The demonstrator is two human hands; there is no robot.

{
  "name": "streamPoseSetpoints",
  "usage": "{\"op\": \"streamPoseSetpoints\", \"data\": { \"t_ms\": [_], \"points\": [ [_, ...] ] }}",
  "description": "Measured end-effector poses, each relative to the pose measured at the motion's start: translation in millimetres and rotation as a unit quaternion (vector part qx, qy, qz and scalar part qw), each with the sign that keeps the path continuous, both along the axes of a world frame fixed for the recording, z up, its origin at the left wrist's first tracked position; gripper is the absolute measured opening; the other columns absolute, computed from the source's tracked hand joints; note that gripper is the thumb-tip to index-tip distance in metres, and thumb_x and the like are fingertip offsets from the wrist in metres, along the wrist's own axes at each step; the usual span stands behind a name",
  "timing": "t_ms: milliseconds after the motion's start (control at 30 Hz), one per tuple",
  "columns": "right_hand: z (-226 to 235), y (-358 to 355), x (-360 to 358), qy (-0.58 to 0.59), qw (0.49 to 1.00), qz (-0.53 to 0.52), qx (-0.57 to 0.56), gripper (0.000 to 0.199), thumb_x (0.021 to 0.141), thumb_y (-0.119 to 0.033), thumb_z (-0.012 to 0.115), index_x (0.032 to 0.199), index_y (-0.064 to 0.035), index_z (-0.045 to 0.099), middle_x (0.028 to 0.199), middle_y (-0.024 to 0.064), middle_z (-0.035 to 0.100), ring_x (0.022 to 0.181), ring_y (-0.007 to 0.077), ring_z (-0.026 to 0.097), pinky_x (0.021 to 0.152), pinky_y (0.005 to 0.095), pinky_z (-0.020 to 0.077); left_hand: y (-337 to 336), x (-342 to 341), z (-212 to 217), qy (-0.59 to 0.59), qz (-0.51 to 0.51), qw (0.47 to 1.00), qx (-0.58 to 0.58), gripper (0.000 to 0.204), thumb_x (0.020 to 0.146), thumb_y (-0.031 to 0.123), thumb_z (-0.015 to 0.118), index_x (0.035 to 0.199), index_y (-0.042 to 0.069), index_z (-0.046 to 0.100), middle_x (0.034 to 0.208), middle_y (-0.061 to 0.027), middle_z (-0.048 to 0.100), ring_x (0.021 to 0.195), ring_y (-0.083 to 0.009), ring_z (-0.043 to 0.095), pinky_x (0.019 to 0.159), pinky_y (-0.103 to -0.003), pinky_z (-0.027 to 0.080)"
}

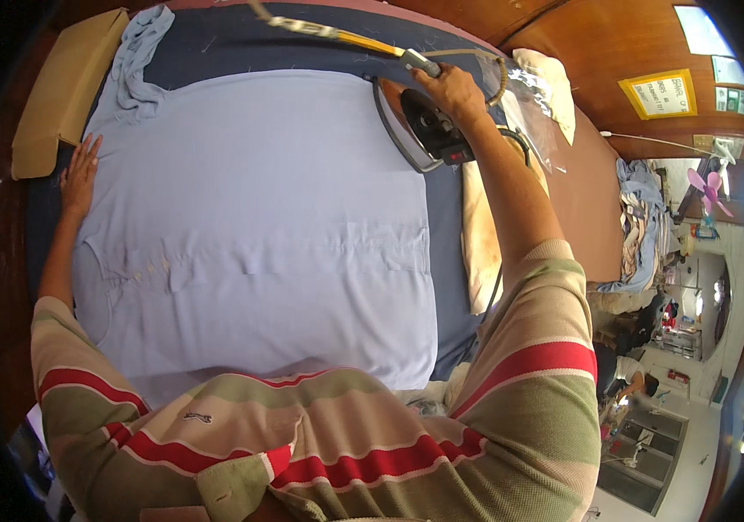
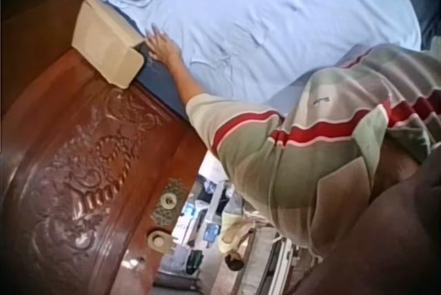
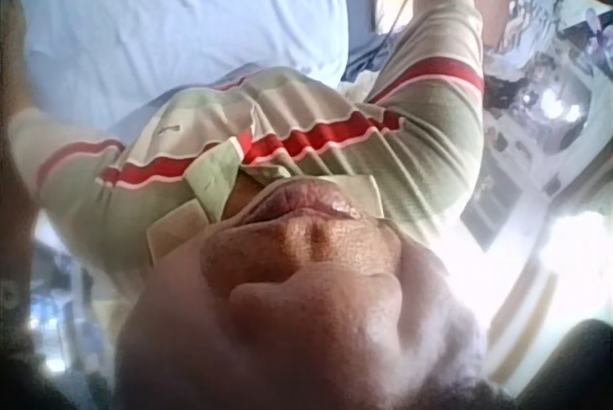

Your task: The person irons a blue shirt by moving an iron across its surface, pressing different sections, and smoothing the fabric by hand on a padded worktable.

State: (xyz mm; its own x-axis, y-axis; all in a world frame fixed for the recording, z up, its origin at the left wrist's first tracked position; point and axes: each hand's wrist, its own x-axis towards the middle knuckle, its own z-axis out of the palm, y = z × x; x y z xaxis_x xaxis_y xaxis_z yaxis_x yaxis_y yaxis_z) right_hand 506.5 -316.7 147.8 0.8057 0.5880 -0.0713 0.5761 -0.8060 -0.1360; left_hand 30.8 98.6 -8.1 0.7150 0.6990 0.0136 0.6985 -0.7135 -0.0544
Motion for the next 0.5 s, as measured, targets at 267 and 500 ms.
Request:
{"op": "streamPoseSetpoints", "data": {
  "t_ms": [267,500],
  "points": [
    [-2.3,-5.1,2.4,0.016,0.994,0.109,0.023,0.060,0.079,-0.053,0.058,0.108,-0.0007,0.061,0.079,0.0203,0.065,0.074,0.0292,0.064,0.072,0.0367,0.0482,1.1,-2.8,1.5,-0.020,-0.004,1.000,0.001,0.043,0.095,0.042,0.025,0.138,0.039,0.032,0.149,0.0105,0.021,0.137,-0.0168,0.019,0.106,-0.056,0.014],
    [4.4,0.6,-9.9,0.085,0.976,0.200,0.030,0.055,0.077,-0.051,0.062,0.103,-0.0022,0.062,0.073,0.0164,0.064,0.064,0.0233,0.064,0.063,0.0330,0.0487,-22.7,73.9,56.0,-0.121,-0.167,0.977,0.059,0.038,0.078,0.004,0.053,0.116,0.009,0.056,0.132,-0.0055,0.048,0.119,-0.0242,0.046,0.101,-0.046,0.030]
  ]
}}
